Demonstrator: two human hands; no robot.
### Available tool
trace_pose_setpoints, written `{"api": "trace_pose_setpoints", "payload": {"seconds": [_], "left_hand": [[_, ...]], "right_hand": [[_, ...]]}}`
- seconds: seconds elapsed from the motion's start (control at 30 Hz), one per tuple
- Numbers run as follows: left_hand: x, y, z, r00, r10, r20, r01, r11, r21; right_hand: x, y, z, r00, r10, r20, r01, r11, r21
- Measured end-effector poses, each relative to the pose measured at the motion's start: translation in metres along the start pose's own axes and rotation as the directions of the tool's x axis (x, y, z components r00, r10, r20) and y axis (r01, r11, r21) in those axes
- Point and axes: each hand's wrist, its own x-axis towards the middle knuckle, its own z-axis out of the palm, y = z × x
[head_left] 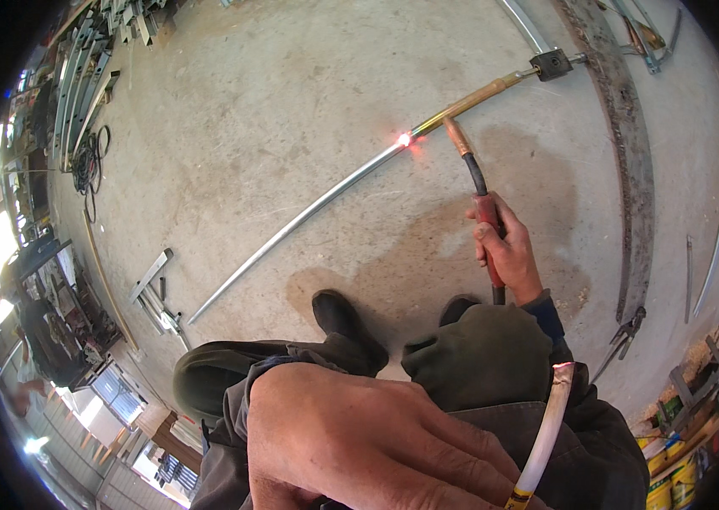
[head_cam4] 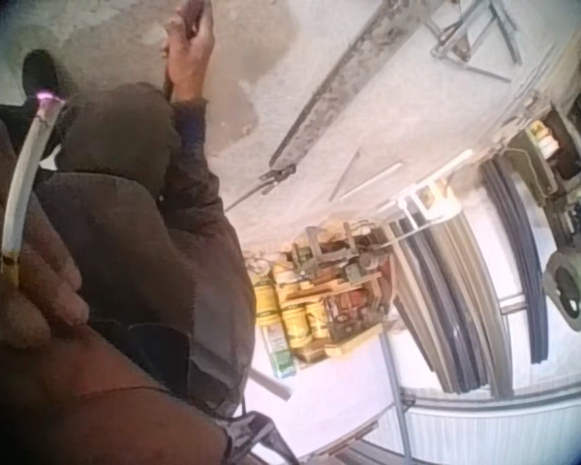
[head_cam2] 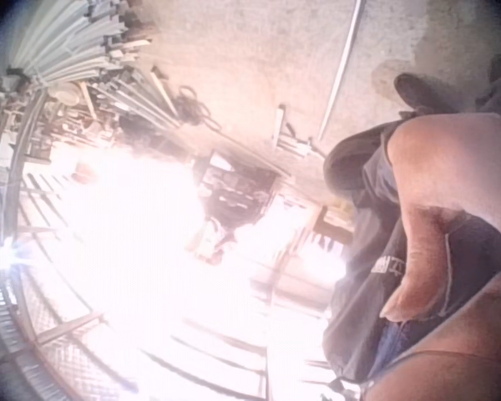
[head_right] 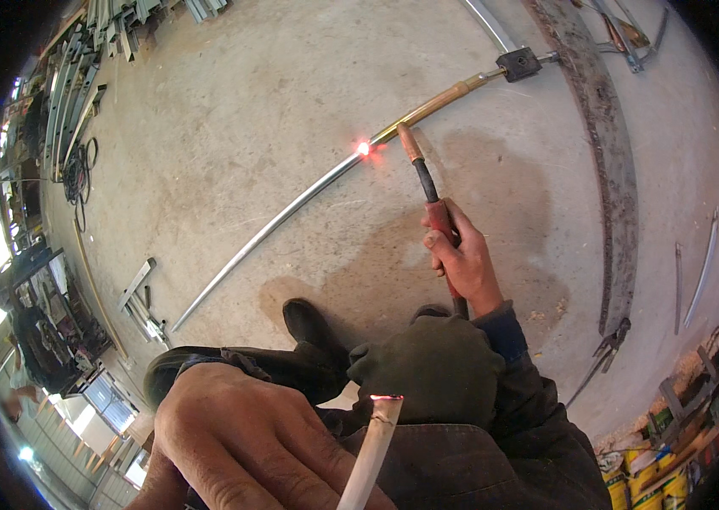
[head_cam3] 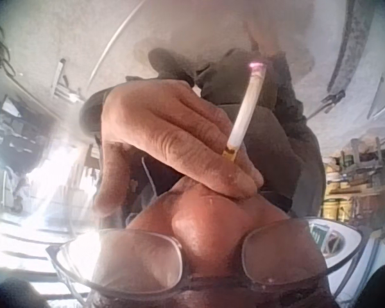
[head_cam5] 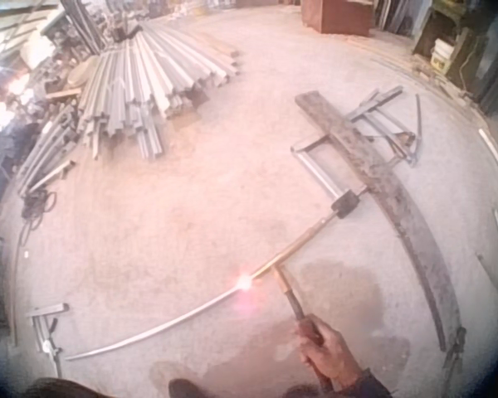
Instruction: The person welds a metal rod to a curved metal frame on the floor using a welding torch. They hold the rod in place with one hand and guide the torch with the other, creating a continuous weld bead along the joint.
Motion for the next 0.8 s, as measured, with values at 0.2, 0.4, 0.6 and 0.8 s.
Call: {"api": "trace_pose_setpoints", "payload": {"seconds": [0.2, 0.4, 0.6, 0.8], "left_hand": [[0.011, 0.040, -0.064, 0.863, -0.493, -0.106, 0.503, 0.826, 0.255], [-0.105, 0.040, -0.224, 0.593, 0.043, -0.804, 0.768, -0.330, 0.548], [-0.213, 0.034, -0.274, 0.585, 0.090, -0.806, 0.641, -0.661, 0.391], [-0.221, 0.042, -0.284, 0.580, 0.039, -0.813, 0.613, -0.679, 0.404]], "right_hand": [[-0.002, -0.002, -0.001, 1.000, 0.002, 0.030, -0.003, 0.999, 0.037], [-0.003, 0.002, 0.006, 0.996, -0.013, 0.088, 0.012, 1.000, 0.004], [-0.006, 0.013, 0.007, 0.986, 0.093, 0.141, -0.105, 0.991, 0.080], [-0.008, 0.011, 0.017, 0.974, 0.129, 0.187, -0.138, 0.990, 0.035]]}}
